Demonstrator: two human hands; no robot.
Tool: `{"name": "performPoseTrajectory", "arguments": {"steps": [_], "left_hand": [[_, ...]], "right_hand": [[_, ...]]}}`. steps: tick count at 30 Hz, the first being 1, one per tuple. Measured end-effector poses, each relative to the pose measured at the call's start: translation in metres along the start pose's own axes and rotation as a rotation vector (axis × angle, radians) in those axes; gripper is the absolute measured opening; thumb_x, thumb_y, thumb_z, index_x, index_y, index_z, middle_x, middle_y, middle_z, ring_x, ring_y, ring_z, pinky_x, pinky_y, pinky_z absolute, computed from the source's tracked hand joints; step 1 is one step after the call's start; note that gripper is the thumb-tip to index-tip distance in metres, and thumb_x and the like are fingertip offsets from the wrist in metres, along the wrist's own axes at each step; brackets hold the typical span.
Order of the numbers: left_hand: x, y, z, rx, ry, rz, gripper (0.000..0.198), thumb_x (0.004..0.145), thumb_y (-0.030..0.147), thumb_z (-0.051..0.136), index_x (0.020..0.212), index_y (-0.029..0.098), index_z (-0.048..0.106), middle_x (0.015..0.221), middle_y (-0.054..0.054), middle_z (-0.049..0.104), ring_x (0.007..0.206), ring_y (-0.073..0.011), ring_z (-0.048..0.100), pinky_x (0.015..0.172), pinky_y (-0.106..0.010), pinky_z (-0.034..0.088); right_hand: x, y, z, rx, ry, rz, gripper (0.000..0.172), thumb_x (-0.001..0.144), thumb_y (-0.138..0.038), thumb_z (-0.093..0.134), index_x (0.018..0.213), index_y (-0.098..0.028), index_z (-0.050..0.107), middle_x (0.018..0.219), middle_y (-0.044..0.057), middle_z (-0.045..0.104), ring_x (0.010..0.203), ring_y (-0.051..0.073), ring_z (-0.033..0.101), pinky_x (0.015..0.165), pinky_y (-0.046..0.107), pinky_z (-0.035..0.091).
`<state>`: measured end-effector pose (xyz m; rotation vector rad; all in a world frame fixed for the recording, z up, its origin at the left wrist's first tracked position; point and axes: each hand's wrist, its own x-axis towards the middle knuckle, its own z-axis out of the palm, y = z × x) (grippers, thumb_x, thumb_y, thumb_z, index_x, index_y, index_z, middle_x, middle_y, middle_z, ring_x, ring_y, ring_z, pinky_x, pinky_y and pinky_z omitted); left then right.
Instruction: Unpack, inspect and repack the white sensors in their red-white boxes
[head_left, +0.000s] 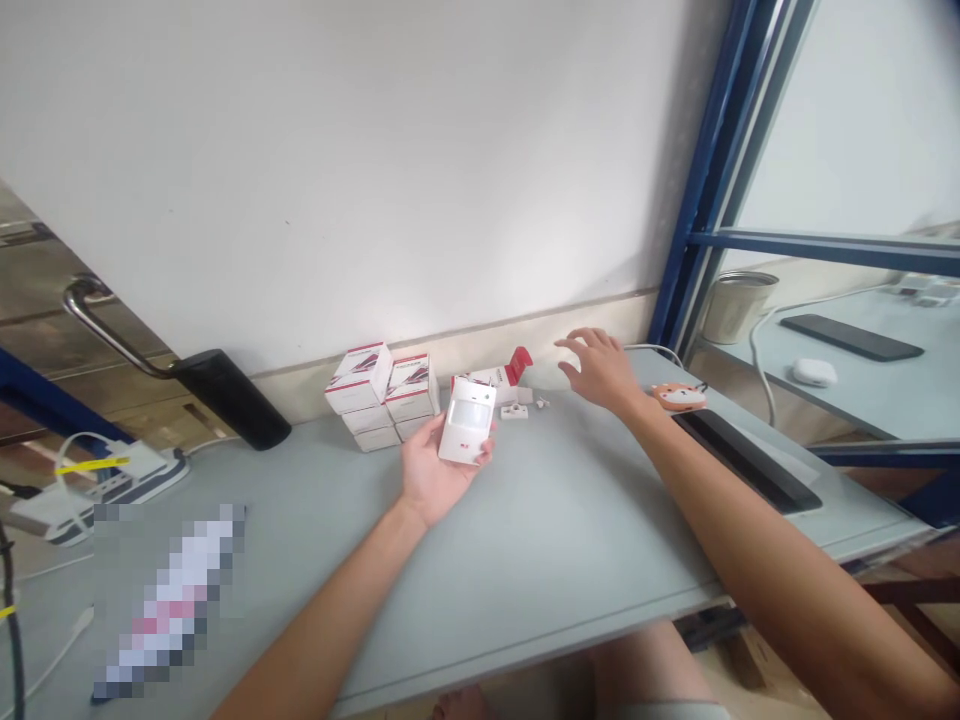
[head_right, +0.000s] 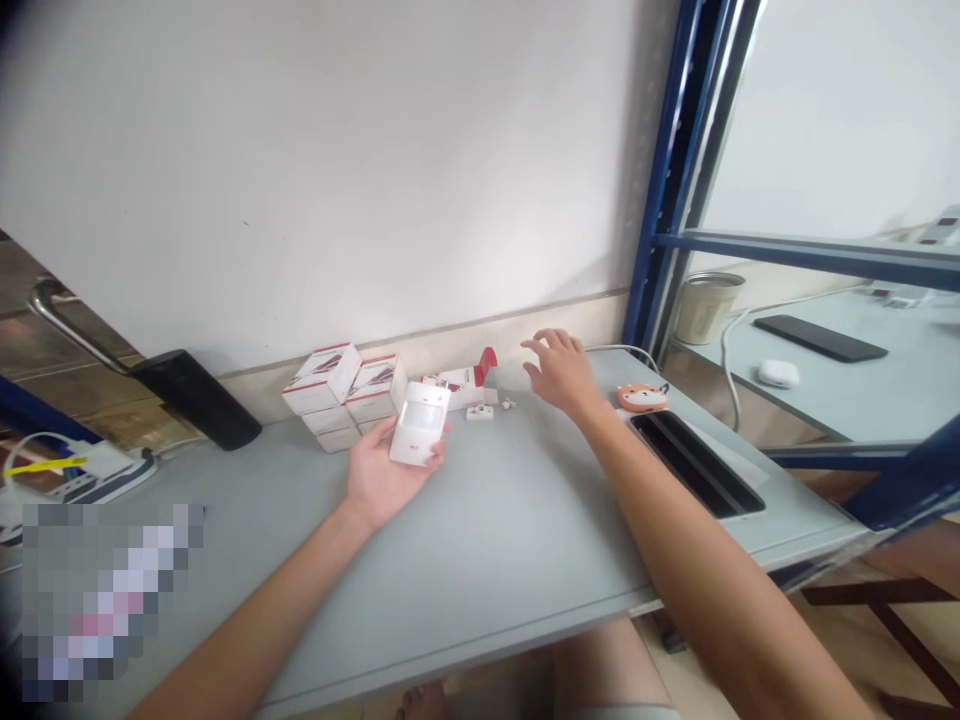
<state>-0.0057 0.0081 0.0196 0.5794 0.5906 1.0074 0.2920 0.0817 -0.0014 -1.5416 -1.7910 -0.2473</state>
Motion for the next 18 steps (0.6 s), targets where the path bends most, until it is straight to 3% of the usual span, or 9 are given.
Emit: {"name": "performPoseTrajectory", "arguments": {"steps": [3, 5, 10, 13, 18], "left_hand": [[0.0, 0.0, 0.0, 0.032, -0.007, 0.0, 0.041, 0.092, 0.033, 0.058, 0.123, 0.009, 0.068, 0.106, -0.021, 0.072, 0.075, -0.024, 0.065, 0.063, -0.033, 0.05], [0.0, 0.0, 0.0, 0.052, -0.013, 0.006, 0.04, 0.092, 0.034, 0.058, 0.122, 0.009, 0.068, 0.107, -0.022, 0.073, 0.076, -0.0244, 0.066, 0.064, -0.033, 0.05], [0.0, 0.0, -0.001, 0.08, -0.036, 0.016, 0.038, 0.094, 0.034, 0.057, 0.121, 0.01, 0.068, 0.103, -0.021, 0.074, 0.074, -0.0247, 0.067, 0.065, -0.034, 0.05], [0.001, -0.001, -0.001, 0.087, -0.039, 0.014, 0.036, 0.094, 0.033, 0.057, 0.12, 0.011, 0.068, 0.101, -0.02, 0.074, 0.074, -0.0252, 0.067, 0.065, -0.034, 0.051], [0.001, -0.002, -0.001, 0.097, -0.04, 0.014, 0.035, 0.093, 0.033, 0.058, 0.12, 0.011, 0.067, 0.101, -0.02, 0.074, 0.074, -0.0257, 0.068, 0.065, -0.034, 0.05]], "right_hand": [[-0.002, 0.02, 0.005, -0.057, -0.08, 0.025, 0.02, 0.095, -0.02, 0.061, 0.103, -0.025, 0.079, 0.128, 0.012, 0.07, 0.13, 0.033, 0.054, 0.111, 0.052, 0.04], [-0.001, 0.024, 0.004, -0.058, -0.065, 0.053, 0.022, 0.098, -0.019, 0.057, 0.096, -0.025, 0.078, 0.123, 0.011, 0.071, 0.127, 0.032, 0.056, 0.108, 0.051, 0.042], [0.006, 0.022, 0.0, -0.035, 0.052, 0.027, 0.02, 0.099, -0.024, 0.058, 0.103, -0.025, 0.078, 0.129, 0.01, 0.07, 0.131, 0.031, 0.055, 0.112, 0.051, 0.043], [0.002, 0.021, 0.008, -0.056, 0.008, -0.055, 0.023, 0.097, -0.027, 0.065, 0.117, -0.025, 0.078, 0.14, 0.011, 0.066, 0.141, 0.033, 0.05, 0.118, 0.054, 0.039], [-0.002, 0.023, 0.017, -0.089, -0.027, -0.015, 0.017, 0.096, -0.019, 0.063, 0.096, -0.021, 0.08, 0.123, 0.014, 0.072, 0.133, 0.036, 0.056, 0.114, 0.055, 0.044]]}}
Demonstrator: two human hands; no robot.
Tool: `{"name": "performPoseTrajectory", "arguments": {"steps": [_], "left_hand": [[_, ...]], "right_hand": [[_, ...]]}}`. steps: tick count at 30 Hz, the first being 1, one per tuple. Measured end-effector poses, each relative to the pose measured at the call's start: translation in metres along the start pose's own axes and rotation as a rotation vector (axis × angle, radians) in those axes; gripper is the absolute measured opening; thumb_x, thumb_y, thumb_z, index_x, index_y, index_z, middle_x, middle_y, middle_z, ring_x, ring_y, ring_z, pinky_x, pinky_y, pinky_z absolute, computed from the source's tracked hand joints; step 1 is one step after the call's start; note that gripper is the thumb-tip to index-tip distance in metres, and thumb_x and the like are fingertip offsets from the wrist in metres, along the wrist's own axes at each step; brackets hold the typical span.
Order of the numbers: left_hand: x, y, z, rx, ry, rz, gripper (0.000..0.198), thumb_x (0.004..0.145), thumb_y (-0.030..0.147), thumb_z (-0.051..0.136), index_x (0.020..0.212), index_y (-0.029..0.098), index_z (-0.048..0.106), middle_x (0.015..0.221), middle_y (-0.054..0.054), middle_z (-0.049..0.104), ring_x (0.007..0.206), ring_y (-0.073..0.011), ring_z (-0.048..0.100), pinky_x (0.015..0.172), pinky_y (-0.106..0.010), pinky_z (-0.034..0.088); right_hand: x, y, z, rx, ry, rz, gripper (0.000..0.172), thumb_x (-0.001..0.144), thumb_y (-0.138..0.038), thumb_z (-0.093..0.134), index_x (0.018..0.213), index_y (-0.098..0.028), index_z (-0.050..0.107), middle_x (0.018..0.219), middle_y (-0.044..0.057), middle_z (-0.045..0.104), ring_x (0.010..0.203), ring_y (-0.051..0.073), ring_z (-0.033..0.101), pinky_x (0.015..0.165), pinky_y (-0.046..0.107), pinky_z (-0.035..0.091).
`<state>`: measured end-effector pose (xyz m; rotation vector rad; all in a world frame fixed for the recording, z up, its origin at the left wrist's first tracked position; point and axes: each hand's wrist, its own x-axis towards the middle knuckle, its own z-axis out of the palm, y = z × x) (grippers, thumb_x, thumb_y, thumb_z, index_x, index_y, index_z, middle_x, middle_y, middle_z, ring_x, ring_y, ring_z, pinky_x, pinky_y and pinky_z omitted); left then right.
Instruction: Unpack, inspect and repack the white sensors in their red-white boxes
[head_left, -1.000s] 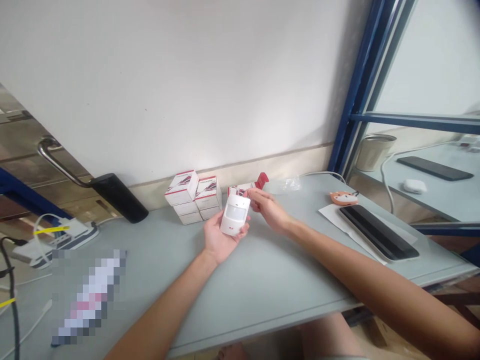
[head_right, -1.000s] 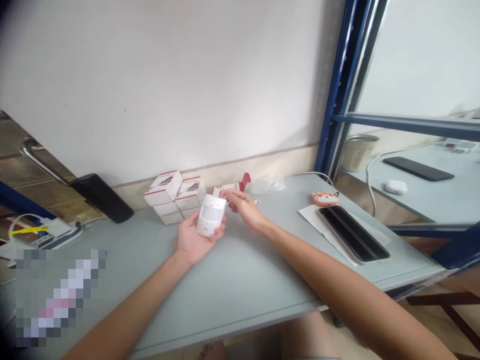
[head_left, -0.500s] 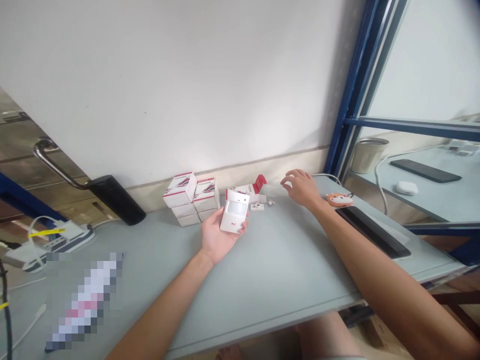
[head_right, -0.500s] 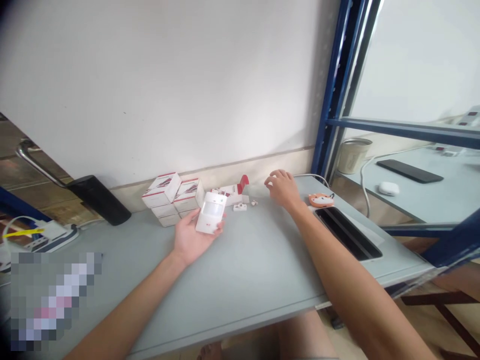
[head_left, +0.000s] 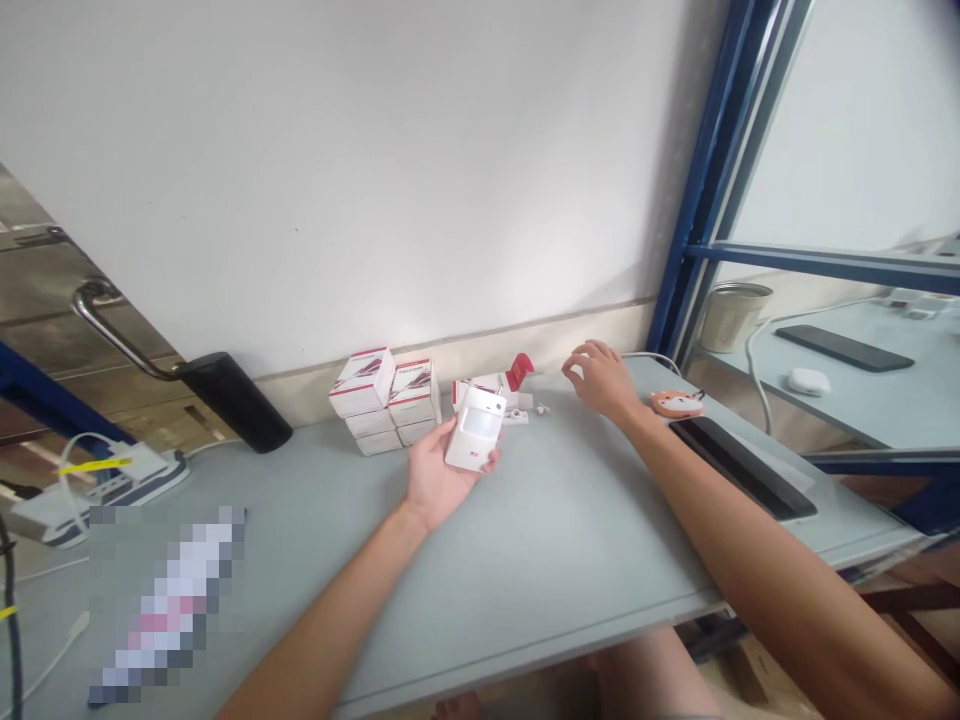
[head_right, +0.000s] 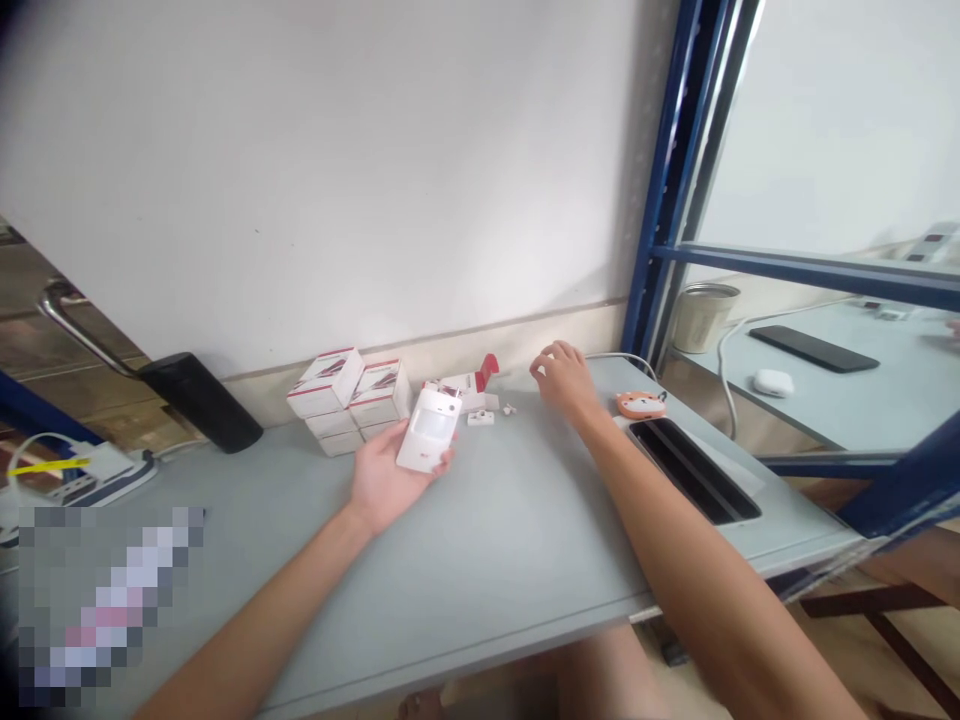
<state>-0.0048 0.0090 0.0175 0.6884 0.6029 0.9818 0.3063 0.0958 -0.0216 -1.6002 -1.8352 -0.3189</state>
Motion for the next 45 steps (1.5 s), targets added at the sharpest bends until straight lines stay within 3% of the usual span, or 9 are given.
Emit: {"name": "performPoseTrajectory", "arguments": {"steps": [4, 9, 13, 17, 25, 32, 35, 39, 45], "left_hand": [[-0.001, 0.0, 0.0, 0.015, -0.012, 0.001, 0.039, 0.093, 0.032, 0.061, 0.125, 0.012, 0.065, 0.103, -0.019, 0.074, 0.077, -0.026, 0.07, 0.066, -0.034, 0.05], [-0.004, 0.002, 0.004, 0.021, -0.026, 0.004, 0.041, 0.092, 0.034, 0.061, 0.126, 0.012, 0.064, 0.105, -0.021, 0.074, 0.077, -0.0266, 0.07, 0.066, -0.034, 0.049], [-0.007, 0.004, 0.008, 0.006, -0.027, 0.03, 0.042, 0.092, 0.035, 0.06, 0.125, 0.01, 0.065, 0.103, -0.021, 0.074, 0.076, -0.0259, 0.069, 0.067, -0.034, 0.05], [-0.008, 0.007, 0.009, -0.006, -0.041, 0.056, 0.042, 0.092, 0.035, 0.059, 0.126, 0.011, 0.066, 0.103, -0.021, 0.074, 0.074, -0.0246, 0.067, 0.066, -0.034, 0.049], [-0.007, 0.007, 0.007, 0.009, -0.038, -0.002, 0.041, 0.093, 0.036, 0.056, 0.12, 0.009, 0.07, 0.098, -0.02, 0.074, 0.068, -0.0235, 0.066, 0.061, -0.032, 0.049], [-0.004, 0.013, 0.004, -0.053, 0.033, 0.132, 0.041, 0.092, 0.032, 0.057, 0.123, 0.008, 0.069, 0.105, -0.021, 0.074, 0.074, -0.0231, 0.067, 0.065, -0.033, 0.052], [-0.003, 0.016, -0.001, -0.027, -0.001, 0.061, 0.042, 0.091, 0.034, 0.057, 0.12, 0.007, 0.07, 0.101, -0.02, 0.074, 0.069, -0.0219, 0.065, 0.061, -0.032, 0.05], [-0.003, 0.014, -0.002, 0.062, -0.07, -0.063, 0.043, 0.091, 0.037, 0.057, 0.12, 0.008, 0.069, 0.098, -0.02, 0.074, 0.063, -0.0213, 0.063, 0.055, -0.03, 0.046], [-0.002, 0.011, -0.001, 0.101, -0.003, -0.092, 0.042, 0.092, 0.037, 0.058, 0.122, 0.009, 0.067, 0.097, -0.021, 0.074, 0.062, -0.0206, 0.063, 0.055, -0.029, 0.045]], "right_hand": [[0.007, -0.007, -0.013, 0.114, 0.174, -0.028, 0.015, 0.098, -0.022, 0.061, 0.096, -0.023, 0.076, 0.116, 0.012, 0.071, 0.119, 0.033, 0.061, 0.103, 0.051, 0.051], [0.009, -0.045, -0.037, 0.256, 0.396, -0.234, 0.012, 0.1, -0.022, 0.06, 0.1, -0.026, 0.072, 0.113, 0.009, 0.07, 0.11, 0.03, 0.062, 0.093, 0.047, 0.053], [0.004, -0.072, -0.052, 0.242, 0.495, -0.352, 0.014, 0.097, -0.015, 0.063, 0.101, -0.028, 0.069, 0.112, 0.009, 0.069, 0.105, 0.029, 0.062, 0.089, 0.047, 0.051], [0.001, -0.083, -0.057, 0.282, 0.548, -0.406, 0.017, 0.096, -0.012, 0.064, 0.099, -0.028, 0.068, 0.111, 0.007, 0.069, 0.103, 0.028, 0.062, 0.086, 0.047, 0.051], [-0.001, -0.088, -0.042, 0.465, 0.424, -0.41, 0.023, 0.098, -0.007, 0.057, 0.098, -0.028, 0.066, 0.113, 0.008, 0.065, 0.106, 0.027, 0.06, 0.089, 0.048, 0.053], [-0.005, -0.095, -0.036, 0.493, 0.254, -0.452, 0.024, 0.098, -0.004, 0.052, 0.096, -0.026, 0.064, 0.112, 0.009, 0.064, 0.106, 0.026, 0.06, 0.087, 0.044, 0.054], [-0.005, -0.094, -0.034, 0.479, 0.235, -0.433, 0.024, 0.098, -0.004, 0.052, 0.096, -0.025, 0.063, 0.105, 0.009, 0.066, 0.099, 0.026, 0.06, 0.082, 0.042, 0.053], [-0.003, -0.09, -0.034, 0.51, 0.231, -0.373, 0.024, 0.099, -0.005, 0.049, 0.095, -0.025, 0.062, 0.101, 0.009, 0.067, 0.1, 0.027, 0.06, 0.087, 0.044, 0.053], [-0.003, -0.085, -0.035, 0.583, 0.22, -0.311, 0.024, 0.101, -0.008, 0.046, 0.098, -0.025, 0.063, 0.102, 0.008, 0.064, 0.101, 0.025, 0.061, 0.087, 0.042, 0.054]]}}
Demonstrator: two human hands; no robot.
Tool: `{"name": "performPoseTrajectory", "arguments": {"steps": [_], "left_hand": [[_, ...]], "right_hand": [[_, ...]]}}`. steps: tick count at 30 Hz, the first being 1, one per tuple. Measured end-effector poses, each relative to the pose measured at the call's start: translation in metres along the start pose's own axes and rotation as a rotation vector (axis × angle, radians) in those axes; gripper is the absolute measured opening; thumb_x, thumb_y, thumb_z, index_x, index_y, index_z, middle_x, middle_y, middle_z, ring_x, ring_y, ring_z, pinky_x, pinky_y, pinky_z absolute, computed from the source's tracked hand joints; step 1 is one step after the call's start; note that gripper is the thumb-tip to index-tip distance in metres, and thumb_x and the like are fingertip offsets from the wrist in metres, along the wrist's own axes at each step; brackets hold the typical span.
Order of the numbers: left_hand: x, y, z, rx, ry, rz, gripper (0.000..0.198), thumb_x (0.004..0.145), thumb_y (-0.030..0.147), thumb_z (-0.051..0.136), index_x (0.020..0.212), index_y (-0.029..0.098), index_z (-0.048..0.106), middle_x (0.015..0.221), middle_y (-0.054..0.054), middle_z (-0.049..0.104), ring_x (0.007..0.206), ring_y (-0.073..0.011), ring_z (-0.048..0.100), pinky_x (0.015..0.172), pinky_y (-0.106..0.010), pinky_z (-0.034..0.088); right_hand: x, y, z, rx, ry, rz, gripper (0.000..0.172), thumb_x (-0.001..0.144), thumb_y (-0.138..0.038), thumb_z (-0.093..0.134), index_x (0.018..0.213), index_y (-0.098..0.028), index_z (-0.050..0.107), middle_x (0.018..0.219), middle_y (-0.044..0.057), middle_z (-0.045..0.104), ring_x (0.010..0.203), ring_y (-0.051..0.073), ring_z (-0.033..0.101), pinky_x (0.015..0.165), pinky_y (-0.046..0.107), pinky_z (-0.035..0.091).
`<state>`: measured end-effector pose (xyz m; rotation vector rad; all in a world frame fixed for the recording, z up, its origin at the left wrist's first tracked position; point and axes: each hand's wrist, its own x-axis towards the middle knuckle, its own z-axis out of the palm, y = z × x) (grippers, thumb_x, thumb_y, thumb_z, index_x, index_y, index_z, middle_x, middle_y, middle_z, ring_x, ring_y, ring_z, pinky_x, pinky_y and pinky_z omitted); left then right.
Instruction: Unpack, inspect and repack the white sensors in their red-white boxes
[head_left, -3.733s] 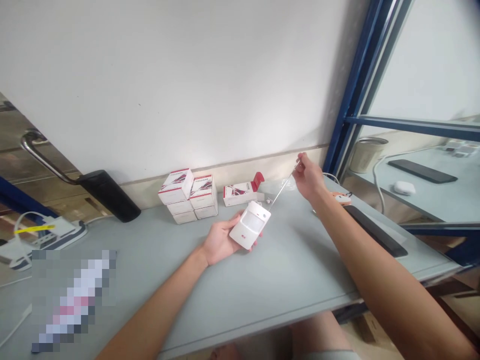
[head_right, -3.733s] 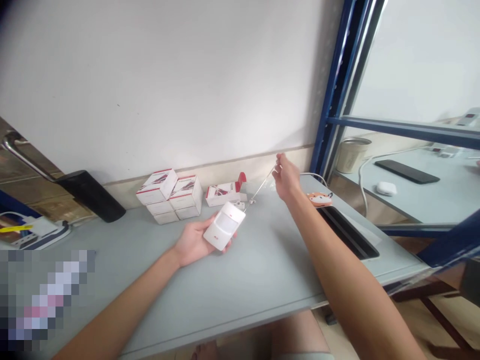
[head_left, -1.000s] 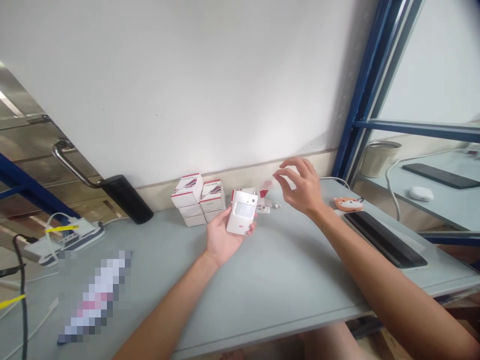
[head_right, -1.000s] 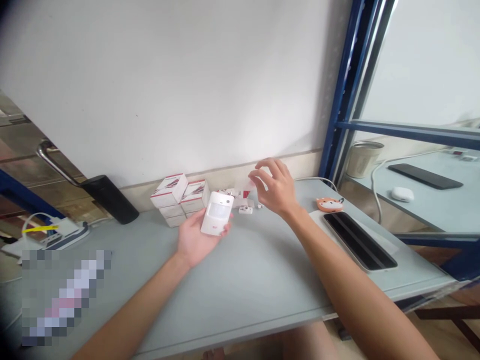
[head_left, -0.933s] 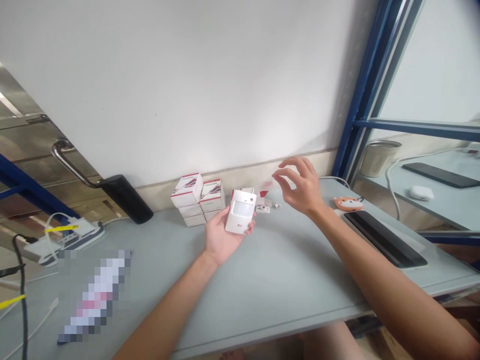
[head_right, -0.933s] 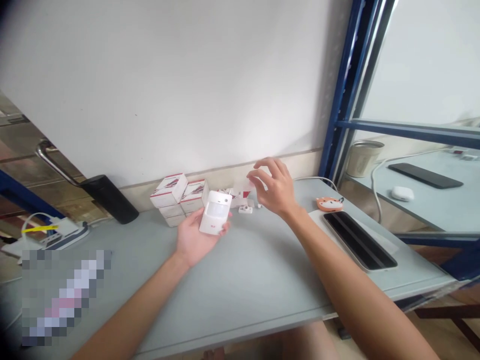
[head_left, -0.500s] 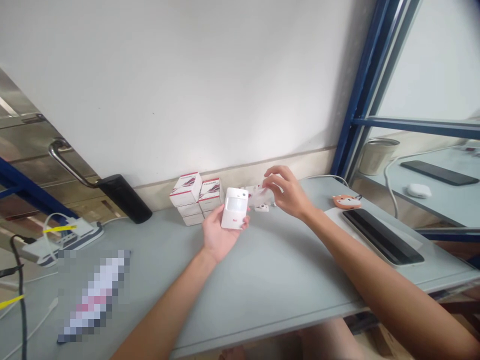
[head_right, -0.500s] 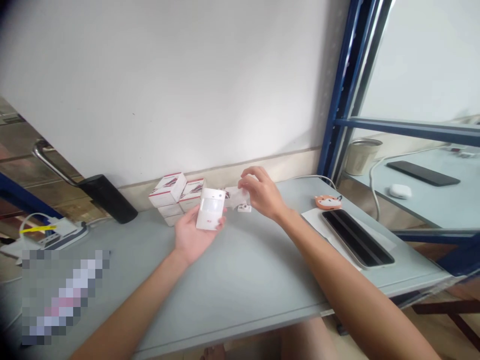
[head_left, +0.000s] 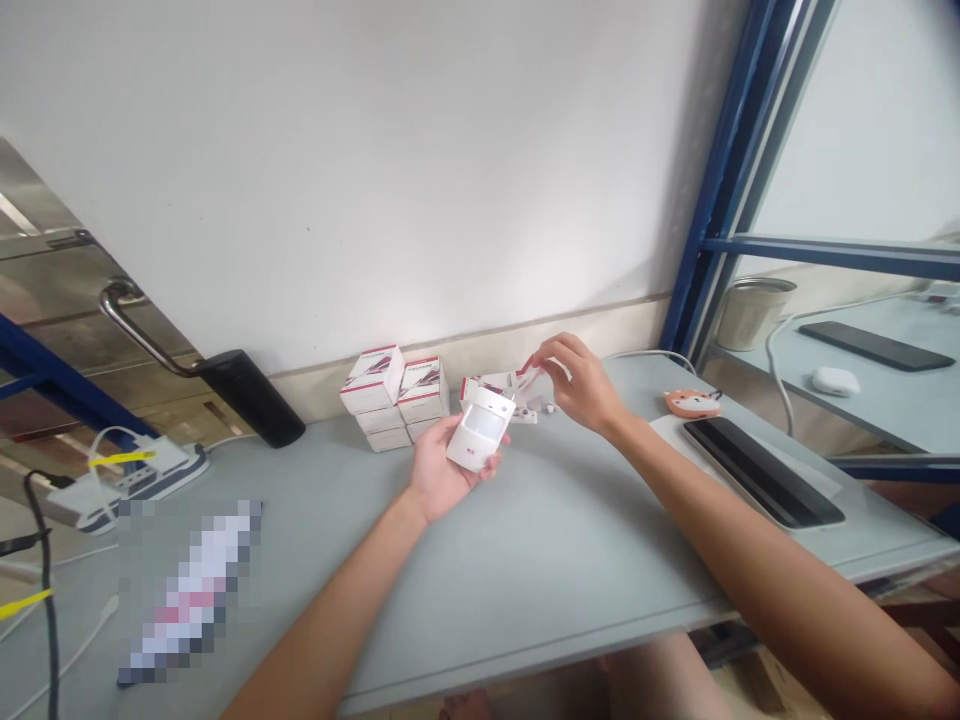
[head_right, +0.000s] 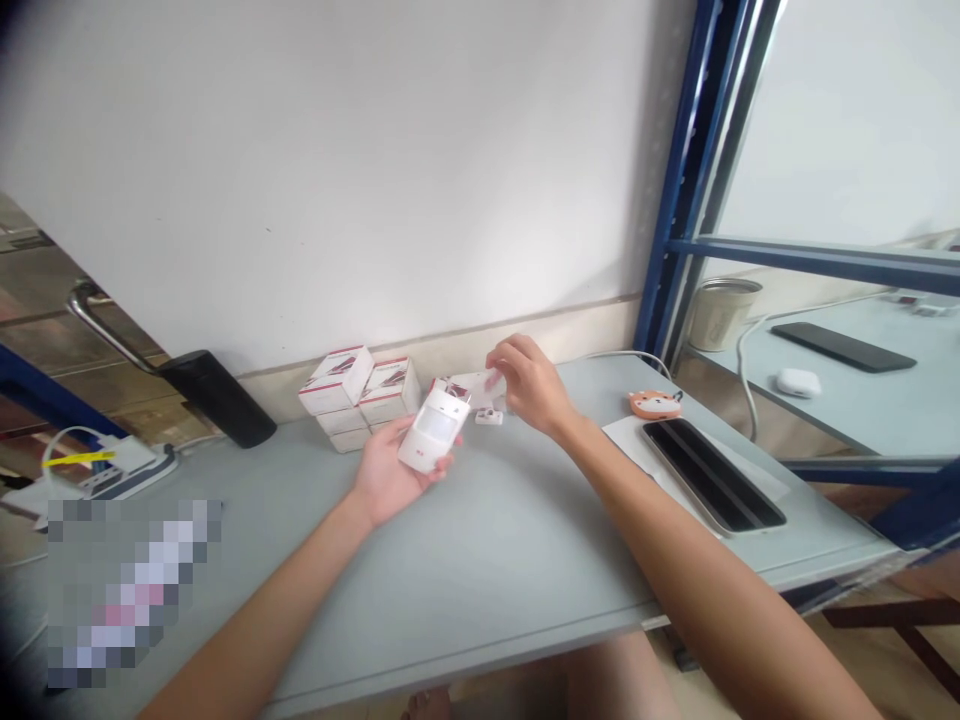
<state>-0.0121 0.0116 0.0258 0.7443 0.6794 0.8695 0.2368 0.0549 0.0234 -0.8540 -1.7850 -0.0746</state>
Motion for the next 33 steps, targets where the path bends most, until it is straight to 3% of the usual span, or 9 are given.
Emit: {"name": "performPoseTrajectory", "arguments": {"steps": [8, 18, 24, 28, 30, 33], "left_hand": [[0.004, 0.002, -0.005, -0.089, 0.014, -0.017, 0.044, 0.09, 0.034, 0.06, 0.125, 0.009, 0.066, 0.097, -0.02, 0.073, 0.063, -0.0194, 0.062, 0.053, -0.028, 0.044], [0.002, 0.002, -0.001, -0.109, 0.038, 0.118, 0.035, 0.089, 0.03, 0.061, 0.119, 0.013, 0.068, 0.101, -0.015, 0.073, 0.073, -0.0245, 0.067, 0.063, -0.035, 0.05], [0.003, -0.001, 0.0, 0.024, 0.056, 0.194, 0.042, 0.087, 0.03, 0.064, 0.126, 0.014, 0.065, 0.1, -0.013, 0.074, 0.071, -0.0262, 0.07, 0.061, -0.035, 0.05], [0.004, -0.003, -0.002, 0.149, 0.066, 0.31, 0.052, 0.087, 0.031, 0.064, 0.136, 0.015, 0.061, 0.103, -0.011, 0.074, 0.073, -0.0247, 0.071, 0.063, -0.034, 0.051], [0.005, -0.005, -0.004, 0.203, 0.065, 0.354, 0.055, 0.086, 0.032, 0.066, 0.14, 0.017, 0.06, 0.107, -0.011, 0.074, 0.075, -0.0235, 0.071, 0.065, -0.033, 0.051], [0.006, -0.008, -0.007, 0.293, 0.074, 0.425, 0.057, 0.087, 0.034, 0.069, 0.141, 0.02, 0.061, 0.119, -0.011, 0.074, 0.077, -0.0225, 0.072, 0.065, -0.032, 0.051]], "right_hand": [[0.001, -0.006, -0.001, 0.052, 0.0, 0.006, 0.029, 0.098, -0.004, 0.042, 0.098, -0.025, 0.063, 0.103, 0.007, 0.063, 0.094, 0.022, 0.064, 0.081, 0.038, 0.054], [-0.007, -0.007, 0.012, 0.008, -0.168, 0.002, 0.047, 0.078, 0.007, 0.044, 0.105, -0.025, 0.066, 0.108, 0.007, 0.064, 0.094, 0.022, 0.064, 0.077, 0.033, 0.051], [-0.01, -0.017, 0.017, 0.14, -0.236, 0.105, 0.051, 0.073, 0.001, 0.05, 0.114, -0.024, 0.065, 0.11, 0.006, 0.068, 0.098, 0.024, 0.064, 0.087, 0.04, 0.053], [-0.011, -0.024, 0.023, 0.233, -0.223, 0.23, 0.036, 0.089, -0.018, 0.061, 0.124, -0.026, 0.063, 0.114, 0.006, 0.073, 0.1, 0.026, 0.066, 0.09, 0.045, 0.054], [-0.011, -0.024, 0.028, 0.212, -0.182, 0.259, 0.025, 0.095, -0.027, 0.061, 0.12, -0.026, 0.065, 0.109, 0.006, 0.074, 0.097, 0.025, 0.068, 0.089, 0.045, 0.054], [-0.013, -0.022, 0.036, 0.169, -0.089, 0.271, 0.016, 0.096, -0.026, 0.06, 0.11, -0.027, 0.068, 0.1, 0.004, 0.075, 0.092, 0.024, 0.069, 0.093, 0.048, 0.054]]}}
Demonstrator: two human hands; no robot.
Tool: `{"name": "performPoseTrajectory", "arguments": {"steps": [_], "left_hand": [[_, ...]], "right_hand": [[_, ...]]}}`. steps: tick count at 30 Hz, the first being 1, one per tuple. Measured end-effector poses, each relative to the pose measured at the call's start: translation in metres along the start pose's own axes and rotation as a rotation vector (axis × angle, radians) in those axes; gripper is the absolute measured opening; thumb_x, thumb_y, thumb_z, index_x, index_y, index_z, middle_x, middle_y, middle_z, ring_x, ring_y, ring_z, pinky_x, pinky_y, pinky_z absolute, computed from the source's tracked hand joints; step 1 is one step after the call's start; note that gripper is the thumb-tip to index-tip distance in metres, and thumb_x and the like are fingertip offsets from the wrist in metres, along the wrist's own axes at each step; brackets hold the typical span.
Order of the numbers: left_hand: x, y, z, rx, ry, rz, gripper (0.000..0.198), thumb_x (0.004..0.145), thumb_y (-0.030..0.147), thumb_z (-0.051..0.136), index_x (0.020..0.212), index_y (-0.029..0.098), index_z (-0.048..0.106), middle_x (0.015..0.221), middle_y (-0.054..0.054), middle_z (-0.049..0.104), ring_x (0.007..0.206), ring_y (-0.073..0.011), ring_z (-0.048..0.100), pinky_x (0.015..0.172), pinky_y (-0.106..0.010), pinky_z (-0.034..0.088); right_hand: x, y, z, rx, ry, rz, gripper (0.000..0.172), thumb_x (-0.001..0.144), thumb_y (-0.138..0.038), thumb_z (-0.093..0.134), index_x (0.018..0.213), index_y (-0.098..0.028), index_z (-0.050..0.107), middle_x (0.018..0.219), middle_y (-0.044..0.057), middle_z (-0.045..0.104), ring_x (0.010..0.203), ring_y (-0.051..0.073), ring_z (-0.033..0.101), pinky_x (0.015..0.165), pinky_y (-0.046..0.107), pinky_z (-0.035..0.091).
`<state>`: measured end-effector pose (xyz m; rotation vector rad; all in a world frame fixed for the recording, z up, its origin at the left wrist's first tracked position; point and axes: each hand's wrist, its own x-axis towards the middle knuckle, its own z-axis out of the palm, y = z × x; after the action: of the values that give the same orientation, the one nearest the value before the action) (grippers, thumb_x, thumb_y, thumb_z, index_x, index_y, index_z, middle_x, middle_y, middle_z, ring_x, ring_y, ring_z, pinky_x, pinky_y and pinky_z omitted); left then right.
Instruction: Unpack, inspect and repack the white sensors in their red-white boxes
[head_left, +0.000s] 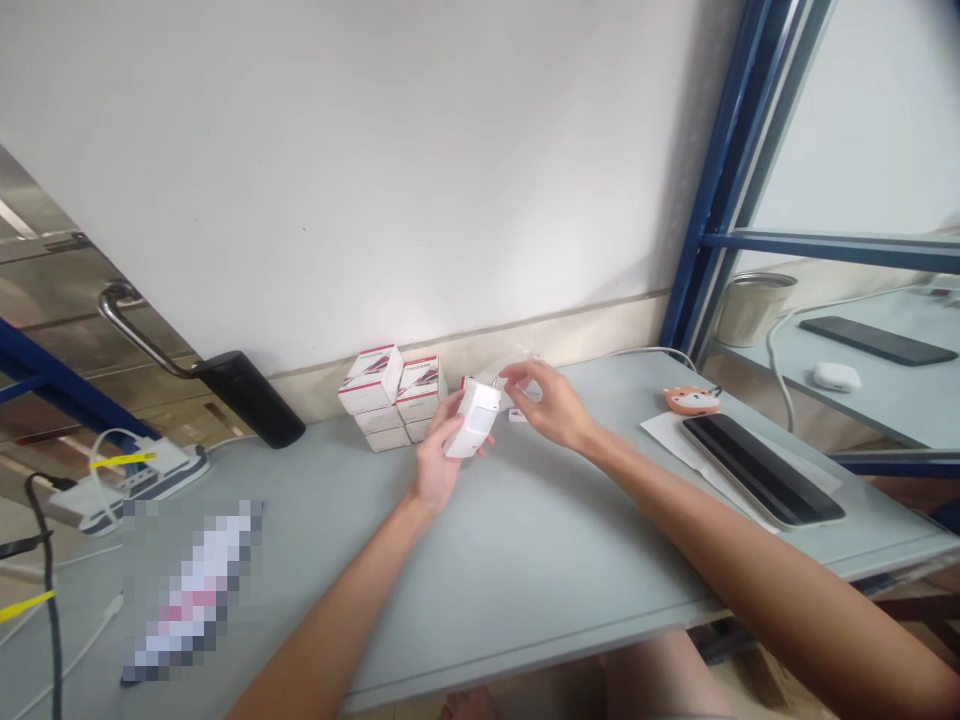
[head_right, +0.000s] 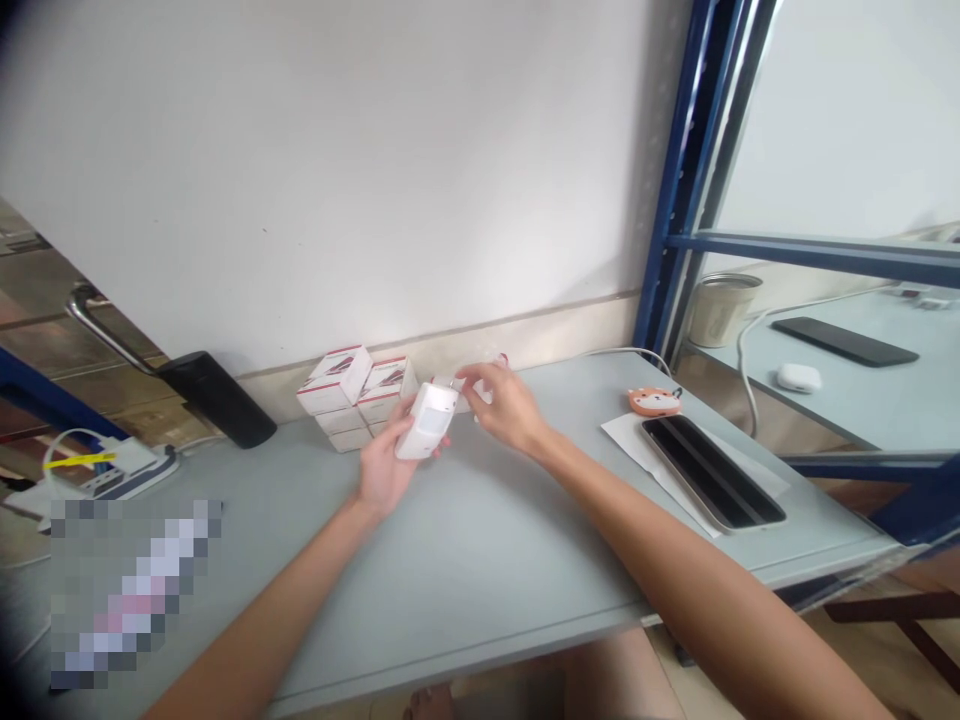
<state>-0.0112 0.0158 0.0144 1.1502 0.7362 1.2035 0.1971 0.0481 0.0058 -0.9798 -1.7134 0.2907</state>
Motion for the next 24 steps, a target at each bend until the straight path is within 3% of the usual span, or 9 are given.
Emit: {"name": "performPoseTrajectory", "arguments": {"steps": [3, 5, 10, 12, 14, 19, 21, 24], "left_hand": [[-0.002, -0.003, 0.0, 0.136, 0.015, 0.056, 0.054, 0.085, 0.033, 0.076, 0.138, 0.024, 0.066, 0.142, -0.011, 0.065, 0.086, -0.0216, 0.072, 0.069, -0.03, 0.052], [-0.004, -0.004, 0.003, 0.198, 0.032, 0.072, 0.053, 0.086, 0.032, 0.078, 0.138, 0.026, 0.067, 0.15, -0.01, 0.06, 0.097, -0.0231, 0.071, 0.073, -0.029, 0.052], [-0.008, -0.002, 0.008, 0.217, 0.067, 0.089, 0.051, 0.082, 0.026, 0.082, 0.132, 0.024, 0.072, 0.145, -0.01, 0.064, 0.129, -0.0307, 0.06, 0.09, -0.029, 0.052], [-0.007, -0.003, 0.008, 0.222, 0.091, 0.086, 0.051, 0.08, 0.026, 0.083, 0.131, 0.025, 0.072, 0.144, -0.008, 0.064, 0.134, -0.0308, 0.058, 0.092, -0.029, 0.051], [-0.005, -0.005, 0.005, 0.232, 0.11, 0.062, 0.052, 0.08, 0.028, 0.083, 0.131, 0.026, 0.072, 0.143, -0.007, 0.065, 0.128, -0.0296, 0.062, 0.087, -0.029, 0.052], [0.002, -0.01, 0.0, 0.196, 0.117, -0.015, 0.05, 0.085, 0.037, 0.077, 0.132, 0.022, 0.071, 0.113, -0.007, 0.076, 0.081, -0.02, 0.069, 0.064, -0.028, 0.048], [0.003, -0.01, 0.001, 0.167, 0.14, -0.007, 0.049, 0.086, 0.036, 0.075, 0.134, 0.023, 0.07, 0.116, -0.007, 0.075, 0.081, -0.0192, 0.069, 0.063, -0.027, 0.048], [0.002, -0.011, 0.003, 0.185, 0.202, 0.036, 0.045, 0.086, 0.032, 0.077, 0.131, 0.025, 0.07, 0.131, -0.007, 0.072, 0.099, -0.0218, 0.07, 0.068, -0.025, 0.05]], "right_hand": [[-0.002, 0.002, 0.005, 0.016, 0.078, 0.012, 0.017, 0.095, -0.024, 0.061, 0.11, -0.029, 0.069, 0.101, 0.002, 0.076, 0.086, 0.022, 0.068, 0.103, 0.051, 0.052], [-0.004, 0.0, 0.007, 0.028, 0.107, 0.0, 0.018, 0.097, -0.025, 0.061, 0.112, -0.029, 0.069, 0.107, 0.003, 0.076, 0.088, 0.022, 0.067, 0.1, 0.049, 0.053], [-0.009, -0.015, 0.009, 0.013, 0.104, -0.136, 0.019, 0.101, -0.022, 0.055, 0.116, -0.027, 0.066, 0.11, 0.005, 0.076, 0.097, 0.023, 0.067, 0.09, 0.042, 0.055], [-0.009, -0.021, 0.008, -0.023, 0.071, -0.218, 0.02, 0.101, -0.018, 0.055, 0.114, -0.028, 0.066, 0.106, 0.004, 0.076, 0.096, 0.023, 0.067, 0.089, 0.041, 0.054], [-0.01, -0.025, 0.007, -0.06, 0.049, -0.279, 0.021, 0.101, -0.015, 0.055, 0.112, -0.028, 0.067, 0.103, 0.004, 0.076, 0.096, 0.023, 0.066, 0.089, 0.041, 0.053], [-0.009, -0.021, 0.007, -0.119, 0.062, -0.301, 0.022, 0.1, -0.012, 0.056, 0.111, -0.028, 0.067, 0.102, 0.003, 0.076, 0.101, 0.024, 0.062, 0.091, 0.039, 0.052], [-0.01, -0.019, 0.01, -0.126, 0.05, -0.319, 0.022, 0.1, -0.012, 0.057, 0.11, -0.028, 0.067, 0.099, 0.003, 0.076, 0.1, 0.025, 0.061, 0.089, 0.039, 0.052], [-0.014, -0.021, 0.014, -0.104, 0.004, -0.336, 0.021, 0.102, -0.013, 0.054, 0.111, -0.028, 0.066, 0.1, 0.003, 0.076, 0.096, 0.024, 0.064, 0.085, 0.038, 0.052]]}}
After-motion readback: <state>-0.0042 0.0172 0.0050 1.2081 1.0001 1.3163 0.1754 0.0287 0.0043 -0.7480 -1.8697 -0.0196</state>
